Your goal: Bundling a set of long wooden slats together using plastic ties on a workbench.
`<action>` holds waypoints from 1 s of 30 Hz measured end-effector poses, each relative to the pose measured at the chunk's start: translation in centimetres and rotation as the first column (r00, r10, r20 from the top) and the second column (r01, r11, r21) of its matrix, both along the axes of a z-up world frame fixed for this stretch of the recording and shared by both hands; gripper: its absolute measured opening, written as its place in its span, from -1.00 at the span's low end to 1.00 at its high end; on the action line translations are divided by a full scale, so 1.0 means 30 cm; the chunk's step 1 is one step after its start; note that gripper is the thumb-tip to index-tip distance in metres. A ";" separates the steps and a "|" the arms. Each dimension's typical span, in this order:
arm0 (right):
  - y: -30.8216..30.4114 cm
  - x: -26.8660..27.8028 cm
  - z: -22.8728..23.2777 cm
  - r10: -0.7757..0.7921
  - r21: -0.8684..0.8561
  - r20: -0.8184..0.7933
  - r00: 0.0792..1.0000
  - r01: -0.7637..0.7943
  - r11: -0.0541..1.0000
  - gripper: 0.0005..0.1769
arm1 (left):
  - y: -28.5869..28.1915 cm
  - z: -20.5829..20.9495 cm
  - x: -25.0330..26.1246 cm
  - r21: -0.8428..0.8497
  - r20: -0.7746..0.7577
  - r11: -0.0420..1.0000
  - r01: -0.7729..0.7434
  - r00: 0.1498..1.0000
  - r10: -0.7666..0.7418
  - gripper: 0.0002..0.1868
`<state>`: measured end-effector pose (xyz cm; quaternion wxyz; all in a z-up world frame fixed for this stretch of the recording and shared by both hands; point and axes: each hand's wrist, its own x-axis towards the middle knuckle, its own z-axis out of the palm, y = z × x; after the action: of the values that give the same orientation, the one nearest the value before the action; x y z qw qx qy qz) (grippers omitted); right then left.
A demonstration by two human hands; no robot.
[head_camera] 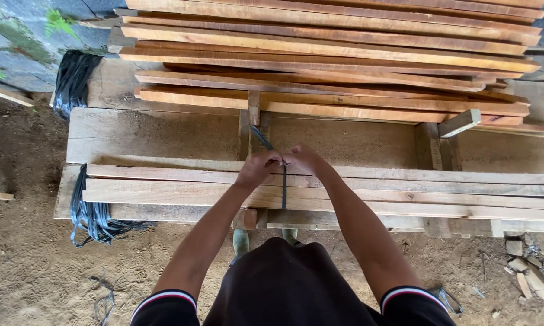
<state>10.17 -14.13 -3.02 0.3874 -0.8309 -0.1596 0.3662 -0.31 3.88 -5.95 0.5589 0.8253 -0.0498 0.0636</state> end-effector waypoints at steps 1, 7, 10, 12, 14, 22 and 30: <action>0.001 0.006 -0.010 -0.003 0.001 -0.003 1.000 0.003 1.000 -0.63 | 0.003 0.005 -0.002 0.001 -0.003 1.000 0.003 1.000 -0.003 -0.92; -0.014 0.041 -0.121 0.001 0.001 0.017 1.000 -0.001 1.000 -0.67 | -0.005 0.008 -0.021 0.271 0.101 0.962 0.022 0.994 -0.051 -0.87; -0.012 0.035 -0.105 0.006 -0.005 0.026 1.000 -0.006 1.000 -0.69 | -0.020 -0.036 -0.016 0.353 0.148 0.935 0.026 0.985 -0.084 -0.67; -0.009 0.033 -0.106 -0.008 0.020 0.013 1.000 0.008 1.000 -0.69 | -0.039 -0.095 -0.004 0.397 0.175 0.915 -0.069 0.984 -0.002 -0.77; -0.014 0.032 -0.121 -0.026 0.027 0.006 1.000 0.026 0.999 -0.68 | -0.044 -0.122 0.000 0.460 0.215 0.882 -0.104 0.977 0.003 -0.80; -0.037 0.026 -0.134 -0.067 0.160 -0.029 0.997 0.071 0.985 -0.75 | -0.051 -0.072 0.010 0.622 0.468 0.742 -0.252 0.878 -0.095 -0.89; -0.050 0.051 -0.269 -0.118 0.197 0.227 0.967 0.073 0.978 -0.77 | -0.080 -0.054 0.010 0.695 0.192 0.712 -0.102 0.980 -0.048 -0.88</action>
<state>11.70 -15.62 -11.08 0.4591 -0.8353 -0.1982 0.2286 0.00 1.49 -7.56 0.1951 0.9657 -0.1128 0.1292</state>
